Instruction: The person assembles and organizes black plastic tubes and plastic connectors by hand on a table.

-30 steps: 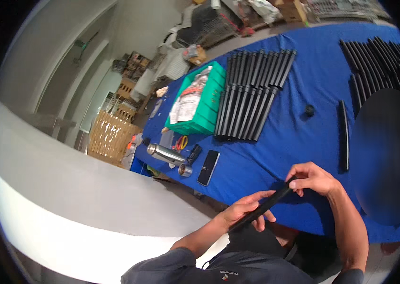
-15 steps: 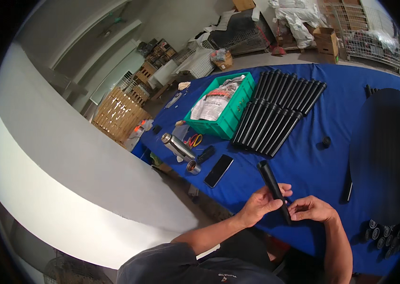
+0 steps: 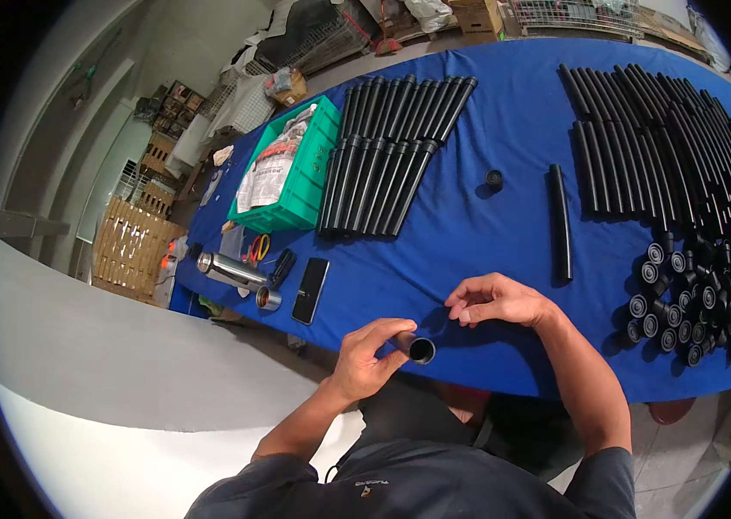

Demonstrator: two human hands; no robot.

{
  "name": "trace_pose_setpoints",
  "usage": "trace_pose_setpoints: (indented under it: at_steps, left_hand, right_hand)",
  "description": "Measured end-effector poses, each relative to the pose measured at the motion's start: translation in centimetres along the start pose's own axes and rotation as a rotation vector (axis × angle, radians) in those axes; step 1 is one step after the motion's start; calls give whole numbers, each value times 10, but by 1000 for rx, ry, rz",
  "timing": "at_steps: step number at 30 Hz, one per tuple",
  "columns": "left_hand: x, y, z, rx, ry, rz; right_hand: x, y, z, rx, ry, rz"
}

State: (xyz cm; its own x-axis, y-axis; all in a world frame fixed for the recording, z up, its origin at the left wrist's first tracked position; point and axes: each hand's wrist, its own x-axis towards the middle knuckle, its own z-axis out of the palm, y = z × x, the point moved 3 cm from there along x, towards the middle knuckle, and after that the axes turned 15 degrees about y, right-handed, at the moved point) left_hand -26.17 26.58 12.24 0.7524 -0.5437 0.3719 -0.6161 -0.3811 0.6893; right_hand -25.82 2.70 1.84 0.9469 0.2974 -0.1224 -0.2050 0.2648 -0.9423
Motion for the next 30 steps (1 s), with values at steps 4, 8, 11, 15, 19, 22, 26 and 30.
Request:
trace_pose_setpoints:
  at_steps: [4, 8, 11, 15, 19, 22, 26, 30]
  left_hand:
    - [-5, 1, 1, 1, 38, -15]
    - [-7, 2, -1, 15, 33, -33]
    - [-9, -1, -3, -9, 3, -117]
    - [-12, -12, 0, -325, 78, -270]
    - [7, -30, 2, -1024, 232, -564]
    - [11, -64, 19, -1389, 338, -796]
    - [1, -103, 51, -1492, 382, -964]
    - [0, -118, 66, -1571, 353, -905]
  right_hand:
    - [2, 7, 2, -16, -11, -14]
    - [2, 5, 4, 4, -13, -10]
    - [1, 3, 4, 12, -11, -2]
    - [0, 4, 4, 39, -10, -6]
    - [7, 3, -3, 21, 155, -49]
    - [0, 0, 1, 123, 54, -93]
    - [1, -1, 6, 6, 47, -121]
    - [8, 0, 7, -68, 119, -154]
